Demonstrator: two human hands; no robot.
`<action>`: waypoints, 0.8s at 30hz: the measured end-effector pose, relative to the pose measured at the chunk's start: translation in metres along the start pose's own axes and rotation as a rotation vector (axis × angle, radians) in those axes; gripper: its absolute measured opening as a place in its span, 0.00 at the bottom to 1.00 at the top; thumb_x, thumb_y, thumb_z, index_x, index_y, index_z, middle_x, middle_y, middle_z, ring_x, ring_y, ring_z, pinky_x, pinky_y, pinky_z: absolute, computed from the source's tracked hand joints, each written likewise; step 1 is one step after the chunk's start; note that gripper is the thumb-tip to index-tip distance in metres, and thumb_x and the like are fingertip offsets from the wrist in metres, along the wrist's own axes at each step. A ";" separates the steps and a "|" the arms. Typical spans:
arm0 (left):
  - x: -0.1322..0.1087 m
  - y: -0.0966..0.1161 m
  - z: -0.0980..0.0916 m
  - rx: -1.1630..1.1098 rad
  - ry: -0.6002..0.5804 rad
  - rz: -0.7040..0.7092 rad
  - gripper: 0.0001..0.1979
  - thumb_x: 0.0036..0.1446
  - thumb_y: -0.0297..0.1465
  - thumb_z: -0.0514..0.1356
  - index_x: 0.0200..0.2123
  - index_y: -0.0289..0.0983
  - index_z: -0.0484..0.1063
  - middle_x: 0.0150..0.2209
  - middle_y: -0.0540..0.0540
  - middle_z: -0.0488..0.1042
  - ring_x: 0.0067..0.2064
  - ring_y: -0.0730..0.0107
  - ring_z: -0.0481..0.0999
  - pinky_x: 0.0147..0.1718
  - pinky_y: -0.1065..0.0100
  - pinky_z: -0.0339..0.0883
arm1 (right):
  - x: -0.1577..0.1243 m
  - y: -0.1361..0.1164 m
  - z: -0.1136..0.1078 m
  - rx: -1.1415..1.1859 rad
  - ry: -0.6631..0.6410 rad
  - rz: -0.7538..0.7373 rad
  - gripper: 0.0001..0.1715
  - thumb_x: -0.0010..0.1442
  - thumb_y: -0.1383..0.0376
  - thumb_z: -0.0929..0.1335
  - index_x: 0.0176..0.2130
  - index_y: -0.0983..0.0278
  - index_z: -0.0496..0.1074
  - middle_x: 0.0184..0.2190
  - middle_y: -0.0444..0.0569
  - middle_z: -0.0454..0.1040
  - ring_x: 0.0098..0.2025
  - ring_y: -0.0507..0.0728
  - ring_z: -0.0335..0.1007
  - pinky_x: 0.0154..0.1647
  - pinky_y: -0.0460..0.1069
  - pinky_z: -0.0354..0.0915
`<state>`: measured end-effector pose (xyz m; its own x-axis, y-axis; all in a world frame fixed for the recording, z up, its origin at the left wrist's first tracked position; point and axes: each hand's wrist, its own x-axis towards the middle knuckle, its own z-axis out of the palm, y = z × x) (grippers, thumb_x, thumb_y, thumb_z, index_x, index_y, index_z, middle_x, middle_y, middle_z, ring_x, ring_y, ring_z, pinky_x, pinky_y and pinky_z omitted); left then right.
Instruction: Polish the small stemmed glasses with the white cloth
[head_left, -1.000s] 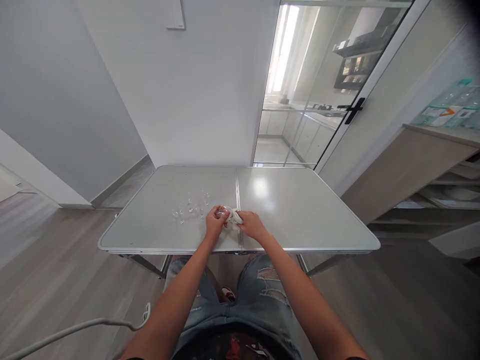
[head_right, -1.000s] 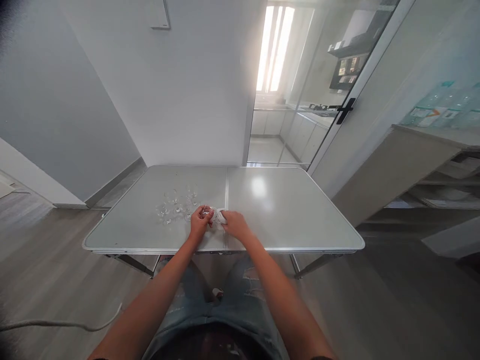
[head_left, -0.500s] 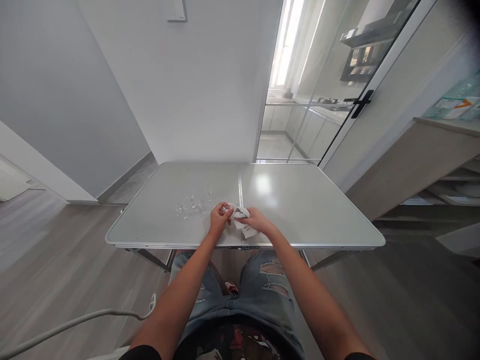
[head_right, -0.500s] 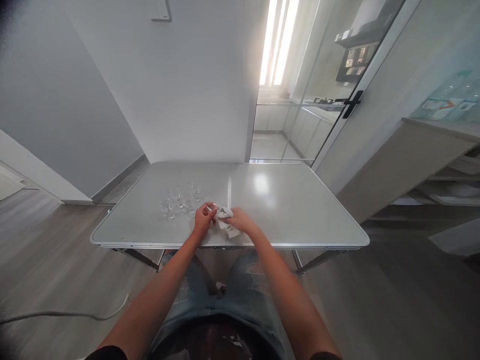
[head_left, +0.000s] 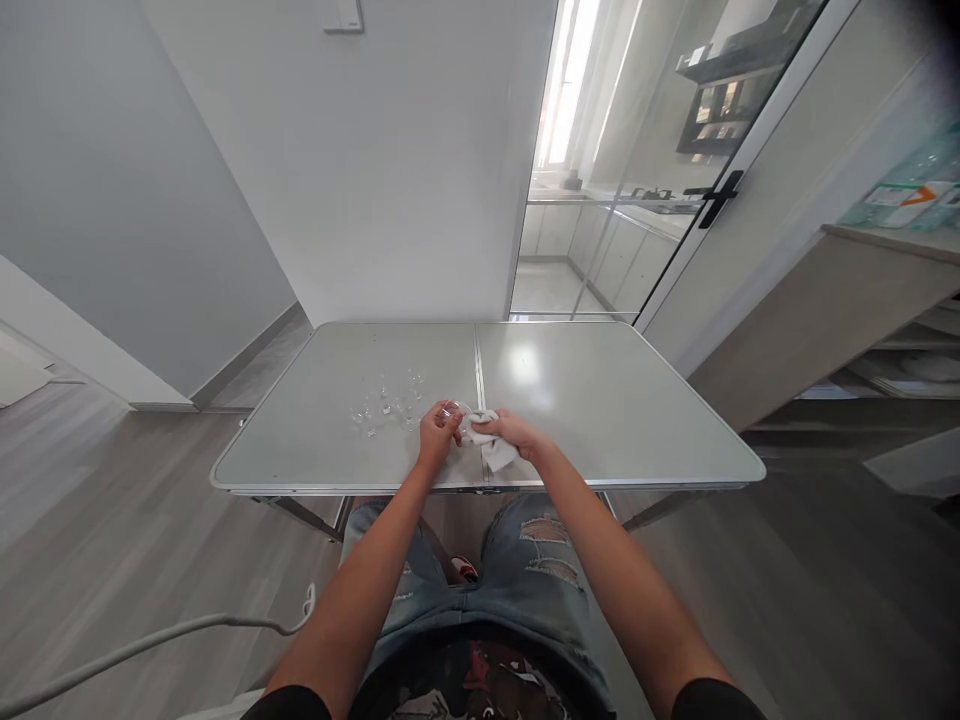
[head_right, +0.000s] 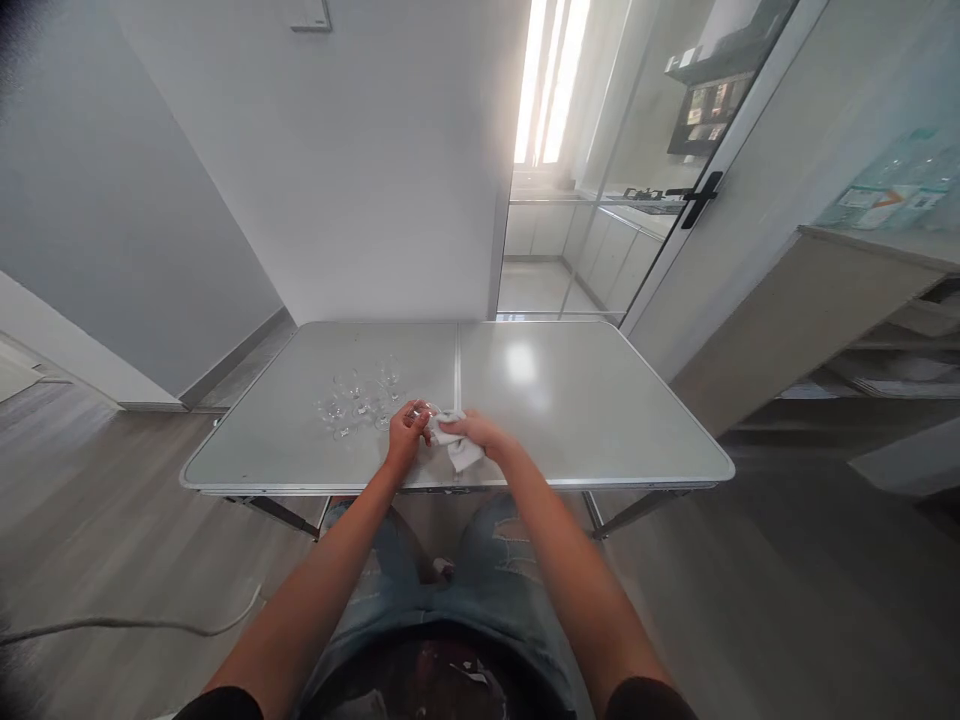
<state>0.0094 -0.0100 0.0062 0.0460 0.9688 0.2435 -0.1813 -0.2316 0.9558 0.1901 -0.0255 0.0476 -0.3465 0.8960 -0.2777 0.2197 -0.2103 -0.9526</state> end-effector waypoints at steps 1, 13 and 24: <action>0.000 0.000 0.000 -0.008 -0.018 0.008 0.22 0.53 0.48 0.66 0.40 0.36 0.71 0.36 0.47 0.77 0.17 0.79 0.67 0.14 0.71 0.63 | 0.001 0.001 -0.002 0.162 -0.063 0.045 0.17 0.57 0.53 0.70 0.34 0.65 0.71 0.24 0.46 0.72 0.25 0.53 0.66 0.28 0.47 0.65; 0.004 -0.001 0.002 0.028 0.040 -0.019 0.22 0.50 0.47 0.68 0.39 0.37 0.71 0.36 0.49 0.75 0.18 0.80 0.67 0.14 0.73 0.62 | -0.005 -0.001 0.003 -0.610 0.183 -0.287 0.01 0.57 0.68 0.68 0.34 0.65 0.72 0.31 0.49 0.76 0.35 0.57 0.71 0.38 0.48 0.62; 0.002 -0.002 -0.001 -0.020 0.067 -0.020 0.22 0.51 0.47 0.67 0.39 0.36 0.70 0.32 0.51 0.73 0.16 0.82 0.65 0.13 0.75 0.61 | -0.001 -0.003 0.011 -0.327 0.163 -0.200 0.07 0.57 0.63 0.70 0.32 0.65 0.71 0.28 0.47 0.75 0.31 0.55 0.70 0.35 0.48 0.65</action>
<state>0.0094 -0.0071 0.0043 -0.0163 0.9771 0.2121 -0.2002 -0.2110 0.9568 0.1793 -0.0302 0.0489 -0.2686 0.9623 -0.0432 0.4503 0.0858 -0.8887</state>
